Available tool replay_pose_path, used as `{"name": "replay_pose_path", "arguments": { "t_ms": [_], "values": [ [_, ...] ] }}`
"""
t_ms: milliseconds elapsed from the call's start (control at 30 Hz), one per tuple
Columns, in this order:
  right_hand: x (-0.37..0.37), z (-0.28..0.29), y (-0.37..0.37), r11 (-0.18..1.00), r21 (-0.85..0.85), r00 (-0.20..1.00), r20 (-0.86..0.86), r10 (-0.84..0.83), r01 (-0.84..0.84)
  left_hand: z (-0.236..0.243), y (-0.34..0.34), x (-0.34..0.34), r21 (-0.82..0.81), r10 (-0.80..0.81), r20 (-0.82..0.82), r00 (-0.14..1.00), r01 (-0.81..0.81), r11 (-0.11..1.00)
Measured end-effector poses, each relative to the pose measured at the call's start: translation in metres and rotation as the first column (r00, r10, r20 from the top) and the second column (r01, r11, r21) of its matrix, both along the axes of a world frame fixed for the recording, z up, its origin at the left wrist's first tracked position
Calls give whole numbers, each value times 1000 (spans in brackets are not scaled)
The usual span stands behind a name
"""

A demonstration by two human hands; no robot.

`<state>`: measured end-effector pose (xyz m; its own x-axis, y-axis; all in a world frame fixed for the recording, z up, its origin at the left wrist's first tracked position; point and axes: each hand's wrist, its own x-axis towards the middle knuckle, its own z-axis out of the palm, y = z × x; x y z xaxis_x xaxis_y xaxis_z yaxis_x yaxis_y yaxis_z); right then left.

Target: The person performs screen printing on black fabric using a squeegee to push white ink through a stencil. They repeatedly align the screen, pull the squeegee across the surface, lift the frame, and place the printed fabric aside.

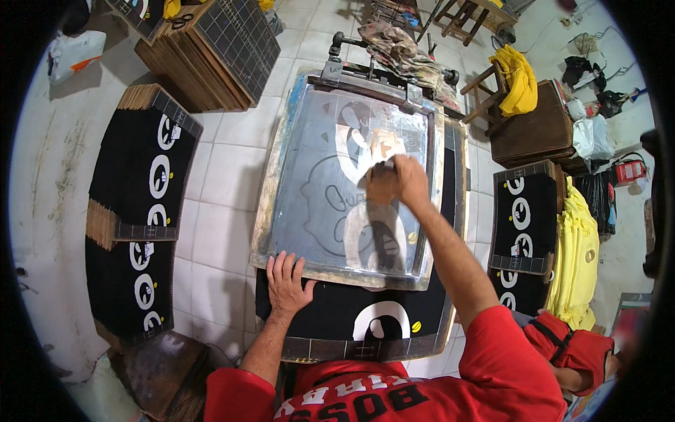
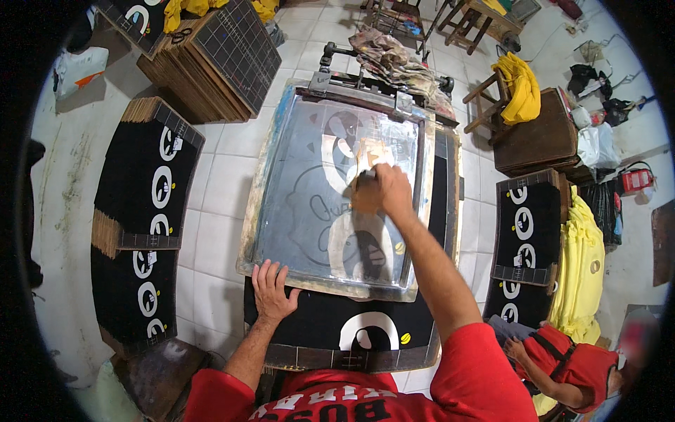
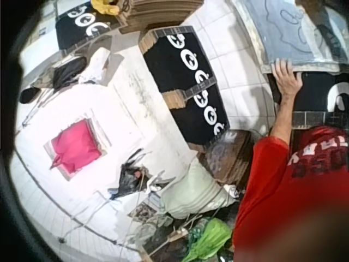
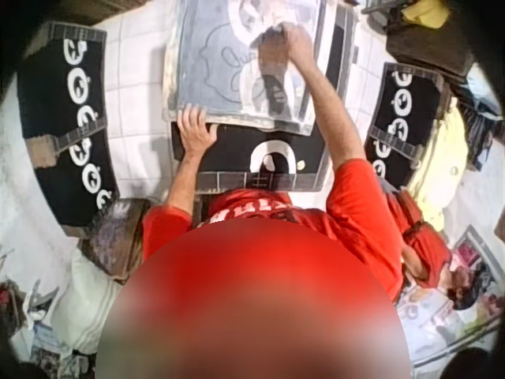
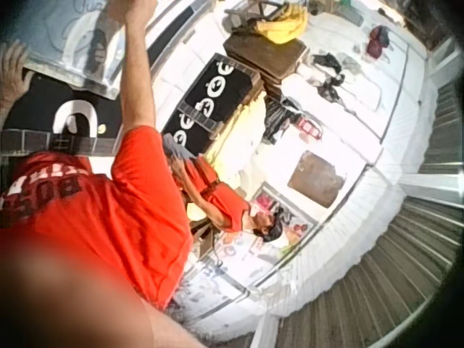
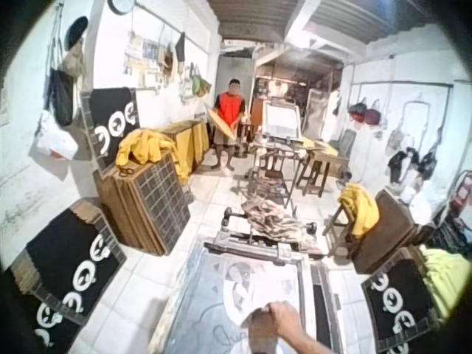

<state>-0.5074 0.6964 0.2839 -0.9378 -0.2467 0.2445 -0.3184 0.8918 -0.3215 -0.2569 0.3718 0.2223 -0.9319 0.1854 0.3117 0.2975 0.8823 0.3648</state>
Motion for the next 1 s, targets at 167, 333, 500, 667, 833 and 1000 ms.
{"name": "replay_pose_path", "arguments": {
  "t_ms": [167, 333, 500, 667, 833, 1000],
  "values": [
    [68, 1, -11, 996, 89, 998, -55, 36, -31, 7, -2, -3, 6, 1, -17, 1000, -1, 1000],
    [46, 20, -9, 993, 120, 998, 64, 4, -12, 34, -11, -15, 110, -32, 91, 995, 22, 994],
    [36, 49, -2, 998, 57, 996, 88, -25, 20, 58, -10, -22, 167, -47, -3, 999, 47, 985],
    [25, 40, 5, 986, 158, 974, 225, 15, -52, 67, -6, -24, 185, -34, 23, 999, 30, 982],
    [-71, 28, 17, 992, 121, 992, 117, -43, 28, 70, -7, -24, 162, -35, 31, 999, 29, 986],
    [-112, 16, 21, 996, 64, 995, 73, -63, 59, 71, -4, -22, 167, -8, 32, 999, 3, 986]
  ]
}}
